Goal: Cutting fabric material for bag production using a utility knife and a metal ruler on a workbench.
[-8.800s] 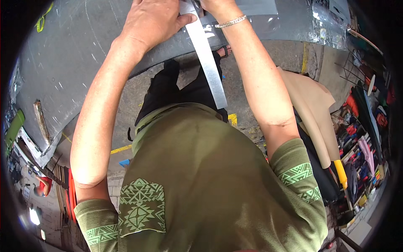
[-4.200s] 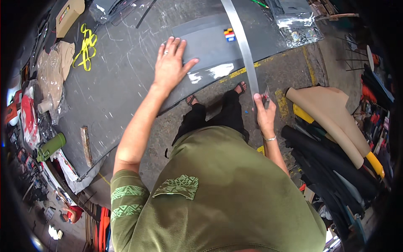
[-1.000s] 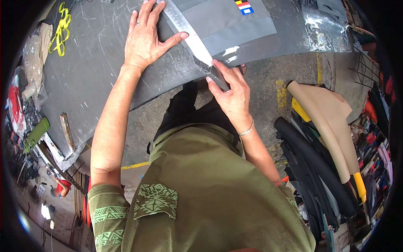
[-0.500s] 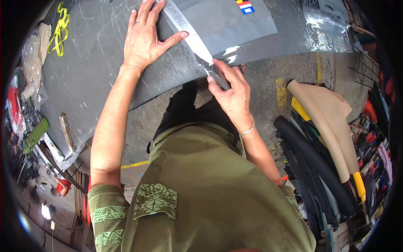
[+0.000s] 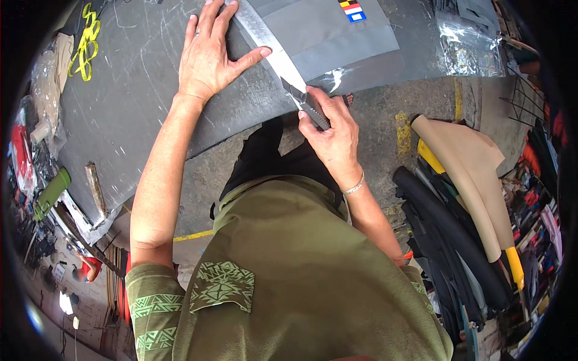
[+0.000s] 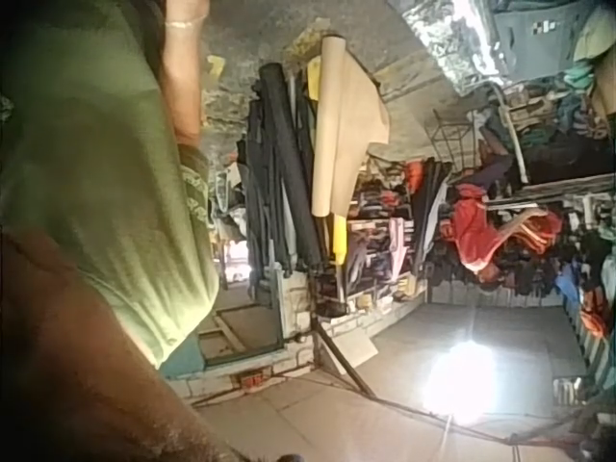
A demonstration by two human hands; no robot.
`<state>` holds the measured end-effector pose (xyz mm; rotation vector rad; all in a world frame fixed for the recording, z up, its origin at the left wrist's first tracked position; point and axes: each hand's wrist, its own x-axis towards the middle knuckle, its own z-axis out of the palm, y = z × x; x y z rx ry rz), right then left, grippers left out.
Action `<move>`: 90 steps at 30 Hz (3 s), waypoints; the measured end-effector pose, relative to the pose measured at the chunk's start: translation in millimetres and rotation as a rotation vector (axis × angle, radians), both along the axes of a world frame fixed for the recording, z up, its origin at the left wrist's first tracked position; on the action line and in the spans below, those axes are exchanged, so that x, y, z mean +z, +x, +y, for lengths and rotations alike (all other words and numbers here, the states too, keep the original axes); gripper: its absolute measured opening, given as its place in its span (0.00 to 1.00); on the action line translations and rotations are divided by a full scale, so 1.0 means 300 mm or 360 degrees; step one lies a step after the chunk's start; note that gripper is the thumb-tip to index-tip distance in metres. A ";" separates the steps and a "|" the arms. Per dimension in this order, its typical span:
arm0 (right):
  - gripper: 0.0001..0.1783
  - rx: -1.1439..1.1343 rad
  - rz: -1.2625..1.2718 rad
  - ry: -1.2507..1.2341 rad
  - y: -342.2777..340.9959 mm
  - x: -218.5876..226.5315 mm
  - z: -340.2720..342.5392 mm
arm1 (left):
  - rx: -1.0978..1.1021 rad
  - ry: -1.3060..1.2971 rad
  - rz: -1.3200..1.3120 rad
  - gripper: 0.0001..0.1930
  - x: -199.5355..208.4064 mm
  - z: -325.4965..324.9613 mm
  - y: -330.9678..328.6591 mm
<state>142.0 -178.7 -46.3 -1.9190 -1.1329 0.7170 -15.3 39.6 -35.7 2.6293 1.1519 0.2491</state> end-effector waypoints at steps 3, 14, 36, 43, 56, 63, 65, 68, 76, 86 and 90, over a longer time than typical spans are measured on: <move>0.29 0.0014 -0.0128 0.0142 -0.002 -0.020 -0.007 | -0.0013 -0.0009 -0.0025 0.54 -0.003 0.000 0.001; 0.34 0.0030 -0.0105 0.0156 -0.004 -0.029 -0.009 | -0.0055 0.0097 0.0031 0.55 -0.055 0.019 -0.035; 0.35 0.0001 -0.0038 0.0099 -0.006 -0.031 -0.015 | -0.0012 0.0186 -0.0089 0.56 -0.084 0.007 -0.031; 0.35 0.0002 -0.0016 0.0071 -0.006 -0.025 -0.014 | -0.0012 0.0178 -0.0094 0.57 -0.085 0.008 -0.031; 0.34 -0.0002 -0.0014 0.0056 -0.009 -0.020 -0.012 | -0.0058 0.0074 0.0017 0.56 -0.027 0.010 -0.023; 0.33 -0.0009 -0.0010 0.0066 -0.007 -0.024 -0.011 | -0.0017 -0.0027 -0.0031 0.56 -0.005 0.007 -0.009; 0.33 -0.0012 -0.0009 0.0083 -0.008 -0.028 -0.012 | -0.0023 -0.0030 -0.0033 0.56 -0.006 0.008 -0.009; 0.33 -0.0015 0.0003 0.0076 -0.007 -0.028 -0.013 | -0.0022 -0.0025 -0.0028 0.55 -0.008 0.009 -0.008; 0.33 -0.0010 0.0000 0.0065 -0.007 -0.024 -0.012 | -0.0021 -0.0015 -0.0014 0.55 -0.013 0.006 -0.010; 0.30 -0.0021 -0.0049 0.0001 -0.005 -0.019 -0.015 | 0.0015 -0.0061 0.0053 0.54 0.009 0.000 0.004; 0.30 -0.0009 -0.0047 0.0016 -0.002 -0.017 -0.016 | -0.0028 0.0042 -0.0017 0.54 -0.032 0.007 -0.015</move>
